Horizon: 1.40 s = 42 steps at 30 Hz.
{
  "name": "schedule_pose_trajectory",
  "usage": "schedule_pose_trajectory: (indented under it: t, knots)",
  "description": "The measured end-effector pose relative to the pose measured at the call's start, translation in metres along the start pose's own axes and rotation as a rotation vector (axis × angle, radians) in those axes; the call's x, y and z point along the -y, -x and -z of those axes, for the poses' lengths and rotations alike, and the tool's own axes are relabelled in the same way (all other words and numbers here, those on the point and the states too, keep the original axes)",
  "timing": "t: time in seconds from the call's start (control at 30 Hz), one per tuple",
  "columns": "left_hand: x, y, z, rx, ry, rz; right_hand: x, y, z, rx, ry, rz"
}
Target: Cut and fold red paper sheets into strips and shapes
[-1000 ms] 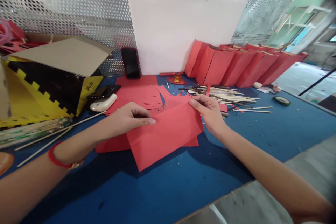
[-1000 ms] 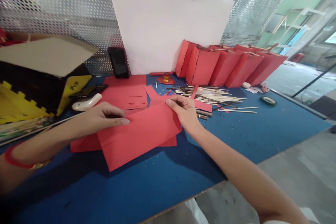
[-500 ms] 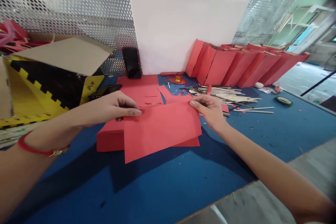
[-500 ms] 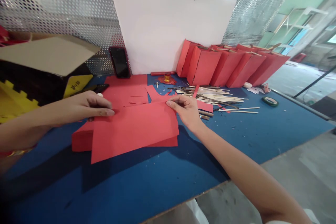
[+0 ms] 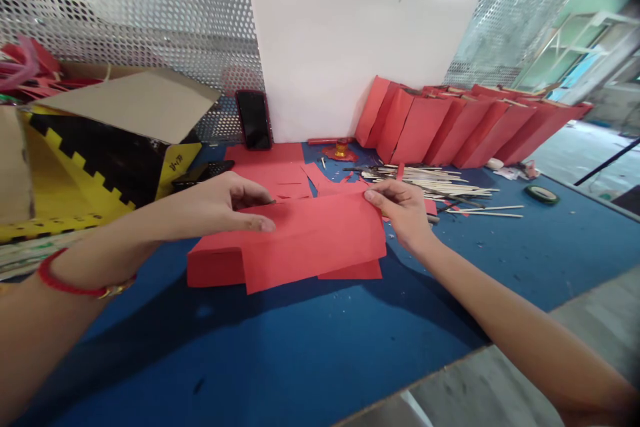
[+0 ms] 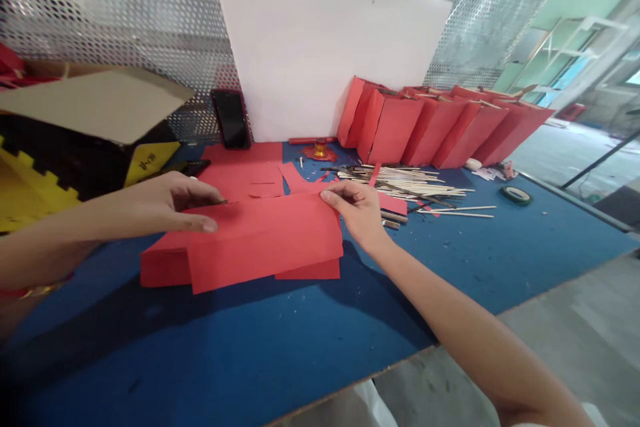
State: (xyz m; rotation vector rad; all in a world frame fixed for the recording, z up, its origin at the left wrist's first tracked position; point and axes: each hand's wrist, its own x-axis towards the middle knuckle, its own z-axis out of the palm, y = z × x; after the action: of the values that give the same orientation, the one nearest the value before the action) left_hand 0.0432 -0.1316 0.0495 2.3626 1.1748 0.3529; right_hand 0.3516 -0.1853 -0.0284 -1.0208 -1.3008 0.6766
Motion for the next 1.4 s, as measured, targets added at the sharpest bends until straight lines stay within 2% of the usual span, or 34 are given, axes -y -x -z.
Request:
schedule_pose_trajectory:
  t: [0.3, 0.53, 0.67, 0.83, 1.03, 1.23, 1.4]
  knots:
    - [-0.018, 0.002, -0.008, -0.040, 0.114, 0.037, -0.001, -0.001, 0.001, -0.034, 0.000, 0.017]
    - [-0.017, 0.001, -0.011, -0.037, 0.109, 0.078, 0.001, 0.001, -0.001, 0.094, -0.002, -0.030]
    - [-0.016, -0.001, -0.012, -0.049, 0.096, 0.097, 0.004, 0.000, 0.000, 0.092, -0.017, -0.067]
    - [-0.017, -0.001, -0.011, -0.008, 0.098, 0.049, 0.008, 0.000, -0.001, 0.106, -0.072, -0.092]
    - [-0.016, 0.001, -0.006, -0.013, 0.126, 0.019, 0.015, 0.003, -0.001, 0.125, -0.125, -0.144]
    - [-0.012, 0.001, -0.006, 0.028, 0.135, 0.008, 0.016, 0.006, -0.002, 0.147, -0.050, -0.087]
    - [-0.017, 0.000, -0.020, -0.033, 0.213, 0.046, 0.013, 0.011, -0.006, 0.169, 0.021, -0.043]
